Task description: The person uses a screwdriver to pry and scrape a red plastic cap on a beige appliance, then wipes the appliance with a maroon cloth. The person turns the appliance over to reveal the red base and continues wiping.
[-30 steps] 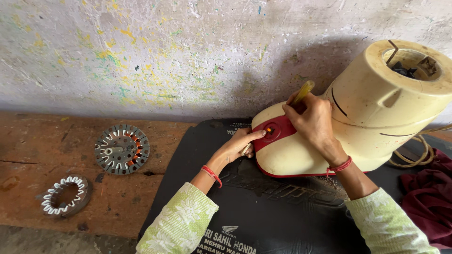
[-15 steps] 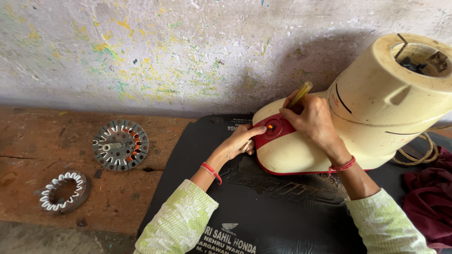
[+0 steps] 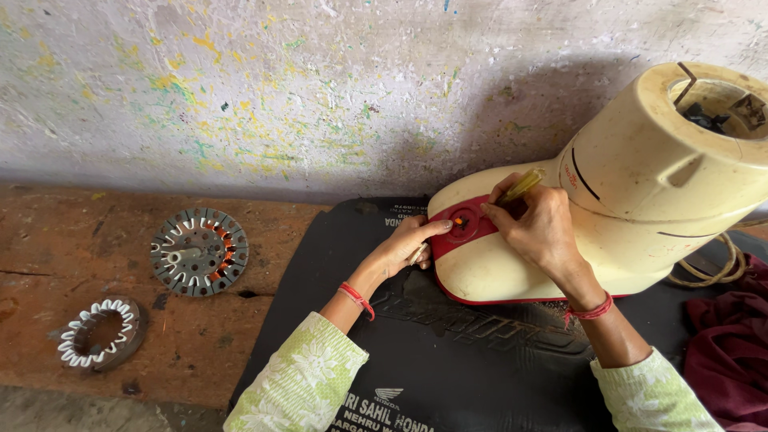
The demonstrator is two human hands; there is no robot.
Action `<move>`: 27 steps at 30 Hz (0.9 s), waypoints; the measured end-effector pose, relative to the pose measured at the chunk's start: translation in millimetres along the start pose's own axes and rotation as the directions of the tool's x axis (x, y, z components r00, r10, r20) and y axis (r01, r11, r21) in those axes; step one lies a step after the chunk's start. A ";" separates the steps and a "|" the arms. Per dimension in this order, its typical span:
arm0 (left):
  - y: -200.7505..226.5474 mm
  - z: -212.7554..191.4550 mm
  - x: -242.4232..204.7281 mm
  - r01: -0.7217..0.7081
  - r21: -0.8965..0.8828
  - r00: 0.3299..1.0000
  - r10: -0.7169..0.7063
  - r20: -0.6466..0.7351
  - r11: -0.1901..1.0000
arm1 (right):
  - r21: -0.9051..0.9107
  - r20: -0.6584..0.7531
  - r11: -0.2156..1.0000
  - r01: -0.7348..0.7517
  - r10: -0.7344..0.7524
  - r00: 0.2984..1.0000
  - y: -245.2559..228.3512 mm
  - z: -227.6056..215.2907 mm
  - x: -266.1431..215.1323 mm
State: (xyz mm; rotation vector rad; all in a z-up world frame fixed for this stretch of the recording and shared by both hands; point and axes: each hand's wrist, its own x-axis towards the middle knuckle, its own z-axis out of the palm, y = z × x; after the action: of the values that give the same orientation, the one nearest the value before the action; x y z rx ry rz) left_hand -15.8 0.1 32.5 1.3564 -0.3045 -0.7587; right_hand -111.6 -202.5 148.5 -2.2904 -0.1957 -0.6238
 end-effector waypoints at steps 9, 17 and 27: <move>-1.4 -1.7 1.5 -0.007 0.003 1.000 0.007 0.012 1.000 | 0.074 0.104 0.997 -0.024 0.016 0.994 -4.9 -5.5 -5.0; -3.5 -2.7 2.9 -0.023 -0.005 1.000 0.023 0.015 1.000 | 0.033 0.049 0.999 -0.012 0.010 0.999 -2.7 -1.1 -4.4; -0.6 -1.0 1.4 -0.017 0.033 1.000 0.017 0.000 0.999 | 0.023 0.129 0.999 -0.045 0.042 0.991 1.0 -5.2 -0.6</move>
State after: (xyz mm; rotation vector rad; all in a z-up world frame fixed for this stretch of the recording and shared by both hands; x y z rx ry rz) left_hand -14.4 -0.1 31.4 1.3840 -0.3289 -0.7421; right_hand -113.8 -206.9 150.6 -2.3048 -0.2135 -0.4498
